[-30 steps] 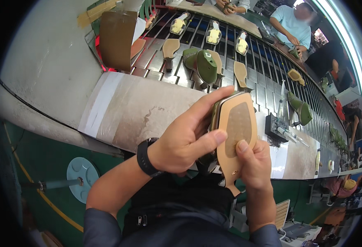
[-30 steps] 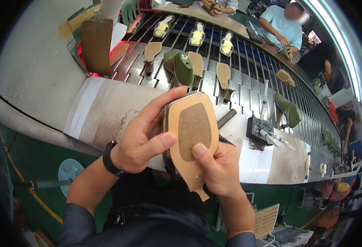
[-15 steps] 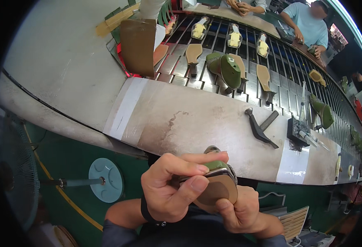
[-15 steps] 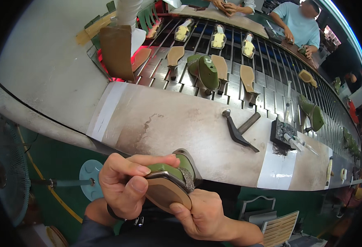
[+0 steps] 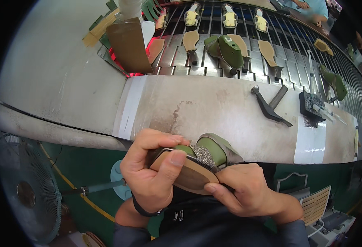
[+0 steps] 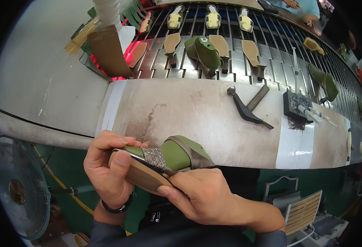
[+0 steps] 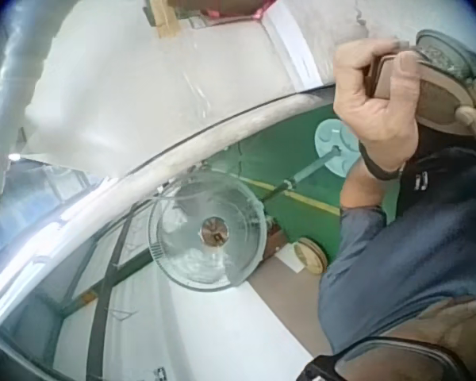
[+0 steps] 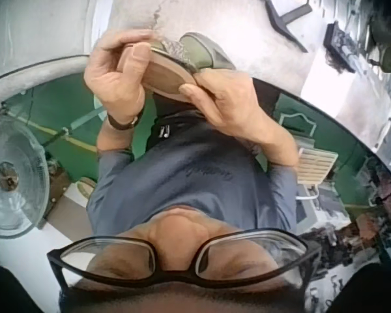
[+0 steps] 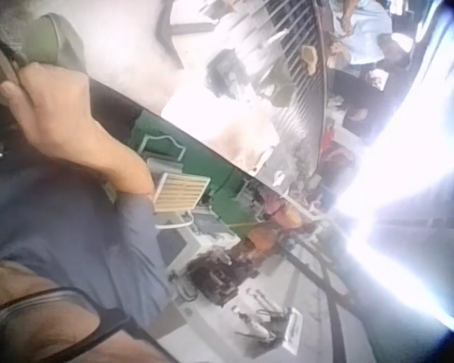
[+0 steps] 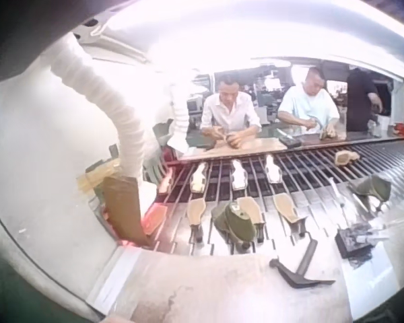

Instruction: The person assembles high-heeled shoes by pressing soles onto shoe lasts by hand, tapping the edges with a small hammer, and applying adhesive along the seams using a syringe.

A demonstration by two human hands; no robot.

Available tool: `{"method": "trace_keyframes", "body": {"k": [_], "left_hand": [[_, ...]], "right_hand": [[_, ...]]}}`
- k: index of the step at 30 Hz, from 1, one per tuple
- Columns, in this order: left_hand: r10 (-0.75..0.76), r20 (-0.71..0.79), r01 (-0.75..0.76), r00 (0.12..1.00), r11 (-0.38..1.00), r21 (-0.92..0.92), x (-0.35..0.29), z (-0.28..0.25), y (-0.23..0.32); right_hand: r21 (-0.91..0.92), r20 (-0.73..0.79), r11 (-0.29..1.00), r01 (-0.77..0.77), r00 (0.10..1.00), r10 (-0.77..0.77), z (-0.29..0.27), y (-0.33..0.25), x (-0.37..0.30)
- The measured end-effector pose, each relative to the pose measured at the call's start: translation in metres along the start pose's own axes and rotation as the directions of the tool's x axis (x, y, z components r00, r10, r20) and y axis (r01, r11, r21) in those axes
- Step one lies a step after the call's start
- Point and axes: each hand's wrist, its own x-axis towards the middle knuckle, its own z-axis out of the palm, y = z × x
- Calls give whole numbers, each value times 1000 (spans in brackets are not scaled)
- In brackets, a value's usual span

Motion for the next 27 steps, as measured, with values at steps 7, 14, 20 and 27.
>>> {"method": "trace_keyframes", "body": {"k": [7, 14, 20, 27], "left_hand": [[-67, -117, 65, 991, 998, -20, 6, -2, -5], [-133, -110, 116, 985, 982, -151, 12, -7, -9], [-145, -91, 130, 985, 980, -153, 20, -8, -9], [-152, -20, 148, 988, 978, -147, 40, 3, 1]], "right_hand": [[-29, -48, 1000, -8, 999, 7, 9, 1, 6], [-69, -70, 995, -78, 995, 73, 14, 12, 15], [-37, -74, 994, -99, 993, 96, 13, 9, 19], [71, -35, 965, -254, 966, 257, -2, -2, 22]]}}
